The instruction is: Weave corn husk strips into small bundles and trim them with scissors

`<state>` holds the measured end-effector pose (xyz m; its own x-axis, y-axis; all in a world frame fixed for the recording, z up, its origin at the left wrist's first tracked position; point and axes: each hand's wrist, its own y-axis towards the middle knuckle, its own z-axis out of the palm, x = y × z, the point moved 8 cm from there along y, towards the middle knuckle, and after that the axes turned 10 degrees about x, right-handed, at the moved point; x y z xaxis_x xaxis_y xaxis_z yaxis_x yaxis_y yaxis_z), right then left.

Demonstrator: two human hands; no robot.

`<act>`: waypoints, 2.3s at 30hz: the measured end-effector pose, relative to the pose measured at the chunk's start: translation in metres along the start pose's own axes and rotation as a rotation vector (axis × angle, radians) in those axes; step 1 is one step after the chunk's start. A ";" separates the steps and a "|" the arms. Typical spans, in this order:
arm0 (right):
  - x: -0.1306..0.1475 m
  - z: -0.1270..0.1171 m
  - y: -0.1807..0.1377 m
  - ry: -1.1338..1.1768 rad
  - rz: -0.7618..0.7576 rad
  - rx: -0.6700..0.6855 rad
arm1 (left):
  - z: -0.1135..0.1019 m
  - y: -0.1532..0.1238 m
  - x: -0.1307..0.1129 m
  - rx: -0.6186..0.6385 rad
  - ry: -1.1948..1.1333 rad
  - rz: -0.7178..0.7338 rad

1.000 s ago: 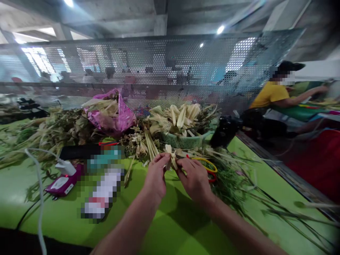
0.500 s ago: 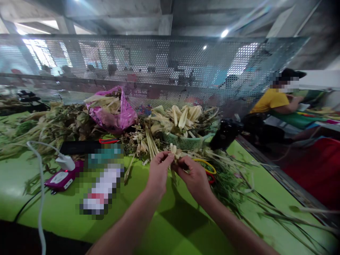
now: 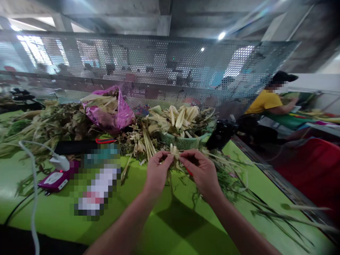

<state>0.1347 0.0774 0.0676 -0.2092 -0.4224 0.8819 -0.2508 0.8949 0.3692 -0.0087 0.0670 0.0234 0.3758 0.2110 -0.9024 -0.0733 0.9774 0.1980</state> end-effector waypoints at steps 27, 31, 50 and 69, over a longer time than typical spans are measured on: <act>0.000 -0.004 -0.001 0.112 0.061 0.031 | -0.006 0.001 0.019 -0.012 -0.248 -0.198; 0.005 0.001 -0.002 0.300 0.020 0.100 | -0.006 0.001 0.012 0.002 -0.124 -0.141; 0.012 -0.047 0.002 0.171 -0.032 -0.060 | -0.024 0.006 0.004 -0.103 -0.057 -0.095; 0.002 0.011 0.003 -0.358 -0.113 0.131 | -0.010 0.004 0.006 -0.029 -0.108 -0.084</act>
<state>0.1229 0.0775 0.0675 -0.4839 -0.5616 0.6711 -0.4050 0.8236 0.3971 -0.0156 0.0720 0.0152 0.4790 0.1279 -0.8685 -0.0635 0.9918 0.1110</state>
